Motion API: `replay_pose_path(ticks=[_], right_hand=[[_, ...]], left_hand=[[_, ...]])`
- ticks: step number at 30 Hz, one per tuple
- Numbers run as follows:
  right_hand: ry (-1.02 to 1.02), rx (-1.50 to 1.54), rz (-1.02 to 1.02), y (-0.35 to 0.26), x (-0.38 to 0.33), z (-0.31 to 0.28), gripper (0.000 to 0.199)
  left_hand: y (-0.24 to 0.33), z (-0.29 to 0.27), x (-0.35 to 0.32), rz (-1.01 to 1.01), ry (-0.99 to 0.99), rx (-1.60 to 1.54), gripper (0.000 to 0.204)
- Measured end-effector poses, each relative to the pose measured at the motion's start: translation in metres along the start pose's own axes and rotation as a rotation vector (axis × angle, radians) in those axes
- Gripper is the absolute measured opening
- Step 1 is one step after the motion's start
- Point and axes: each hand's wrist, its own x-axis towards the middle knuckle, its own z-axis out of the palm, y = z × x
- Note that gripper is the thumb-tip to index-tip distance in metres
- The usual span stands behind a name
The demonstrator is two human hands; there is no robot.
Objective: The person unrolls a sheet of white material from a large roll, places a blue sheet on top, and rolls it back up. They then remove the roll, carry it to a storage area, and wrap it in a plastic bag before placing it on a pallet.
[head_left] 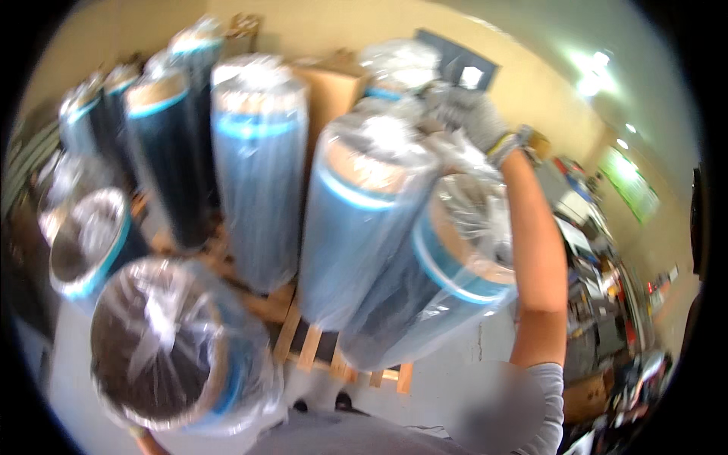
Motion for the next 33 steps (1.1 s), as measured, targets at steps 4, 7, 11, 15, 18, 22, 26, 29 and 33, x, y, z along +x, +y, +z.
replay_pose_path(ticks=[4,7,11,15,18,22,26,29,33], right_hand=[[-0.088,0.104,-0.485,-0.085,0.020,0.112,0.017],[-0.233,0.388,-0.695,-0.191,-0.007,0.208,0.017],[-0.283,0.376,-1.010,-0.285,-0.048,0.302,0.041],[-0.824,-0.060,-1.054,-0.308,-0.064,0.330,0.066],[-0.585,0.069,-1.157,-0.286,-0.053,0.334,0.062],[-0.352,0.343,-1.042,-0.259,-0.060,0.300,0.047],[-0.354,0.110,-0.900,-0.198,-0.099,0.257,0.031],[-0.704,0.036,-0.533,-0.133,-0.122,0.187,0.030],[-0.533,-0.423,-0.329,-0.042,-0.163,0.090,0.030]], left_hand=[[0.024,-0.002,0.012,0.238,-0.120,0.330,0.032],[0.061,0.018,0.027,0.333,-0.049,0.339,0.027],[0.064,0.012,0.027,0.330,-0.071,0.304,0.033],[0.069,0.018,0.028,0.324,-0.057,0.308,0.032],[0.067,0.029,0.026,0.205,0.001,0.287,0.035],[-0.086,-0.099,-0.024,-0.087,0.112,0.151,0.045],[-0.098,-0.112,-0.026,0.098,-0.035,0.482,0.043],[-0.004,-0.032,-0.001,0.277,0.193,0.777,0.040],[0.093,0.010,0.008,0.056,0.205,0.669,0.034]])
